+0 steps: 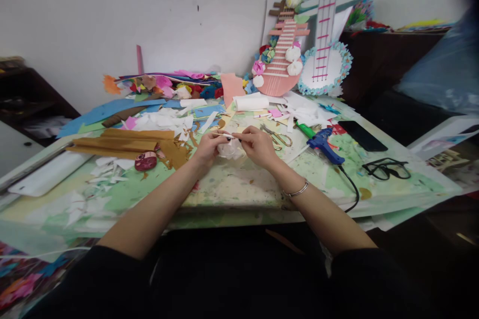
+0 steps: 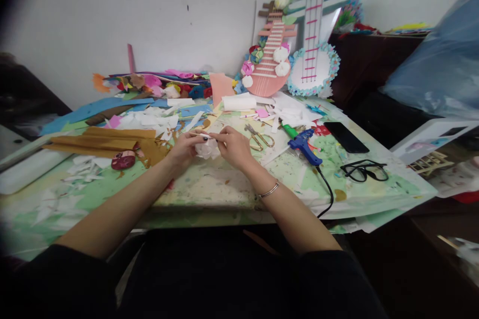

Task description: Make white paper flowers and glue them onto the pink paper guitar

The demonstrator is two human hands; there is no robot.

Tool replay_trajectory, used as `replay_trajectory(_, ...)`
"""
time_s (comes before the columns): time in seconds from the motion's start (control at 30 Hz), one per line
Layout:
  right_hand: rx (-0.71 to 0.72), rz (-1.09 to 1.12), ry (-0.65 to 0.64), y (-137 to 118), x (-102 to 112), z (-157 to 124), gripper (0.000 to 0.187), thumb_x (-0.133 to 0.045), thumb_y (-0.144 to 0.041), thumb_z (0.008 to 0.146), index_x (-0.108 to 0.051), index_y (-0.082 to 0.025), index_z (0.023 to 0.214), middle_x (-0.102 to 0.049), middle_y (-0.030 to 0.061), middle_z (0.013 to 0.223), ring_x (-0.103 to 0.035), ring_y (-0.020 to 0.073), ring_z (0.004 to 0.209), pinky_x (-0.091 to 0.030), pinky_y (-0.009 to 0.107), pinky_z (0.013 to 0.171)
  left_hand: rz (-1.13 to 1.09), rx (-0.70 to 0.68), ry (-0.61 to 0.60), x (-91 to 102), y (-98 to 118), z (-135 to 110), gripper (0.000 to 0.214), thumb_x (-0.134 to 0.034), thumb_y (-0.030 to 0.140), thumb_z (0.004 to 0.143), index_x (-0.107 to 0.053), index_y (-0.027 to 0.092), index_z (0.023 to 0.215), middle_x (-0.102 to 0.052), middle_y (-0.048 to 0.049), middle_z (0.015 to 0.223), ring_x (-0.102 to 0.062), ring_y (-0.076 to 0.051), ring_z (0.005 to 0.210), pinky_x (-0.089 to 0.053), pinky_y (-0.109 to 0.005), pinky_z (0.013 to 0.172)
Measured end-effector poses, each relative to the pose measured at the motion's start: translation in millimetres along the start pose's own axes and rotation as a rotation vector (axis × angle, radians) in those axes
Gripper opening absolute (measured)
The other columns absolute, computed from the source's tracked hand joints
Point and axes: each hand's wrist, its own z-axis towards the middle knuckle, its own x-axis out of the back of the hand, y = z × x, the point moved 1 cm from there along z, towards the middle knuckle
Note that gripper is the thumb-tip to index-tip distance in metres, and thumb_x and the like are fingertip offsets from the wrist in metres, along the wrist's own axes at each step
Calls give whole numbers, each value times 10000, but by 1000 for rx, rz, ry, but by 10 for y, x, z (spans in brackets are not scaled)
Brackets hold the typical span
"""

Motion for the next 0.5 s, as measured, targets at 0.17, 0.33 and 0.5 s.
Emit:
replay_trajectory(0.17,0,9,-7,2,-6,-1,410,-469,-152,871,-679,-314,1183,-656,36,974,-592,148,797,-422,259,708,13,-15,27,-10,3,1,248,-756,190,449,-648,152,669,-606,40,594,-526,-99,514,-391,-221,503)
replay_trajectory(0.33,2,-8,1,6,-19,-13,402,-474,-163,882,-670,-321,1195,-653,35,997,-597,147,825,-419,258,719,22,-17,37,1,-11,6,244,-771,209,456,-646,143,655,-589,39,581,-513,-97,506,-377,-223,485)
replay_trajectory(0.5,7,-44,15,-5,-24,-16,394,-480,-171,890,-664,-325,1202,-647,37,1000,-589,143,806,-409,254,696,6,-23,20,25,-22,19,310,-814,229,428,-654,136,676,-617,27,604,-540,-104,516,-401,-222,488)
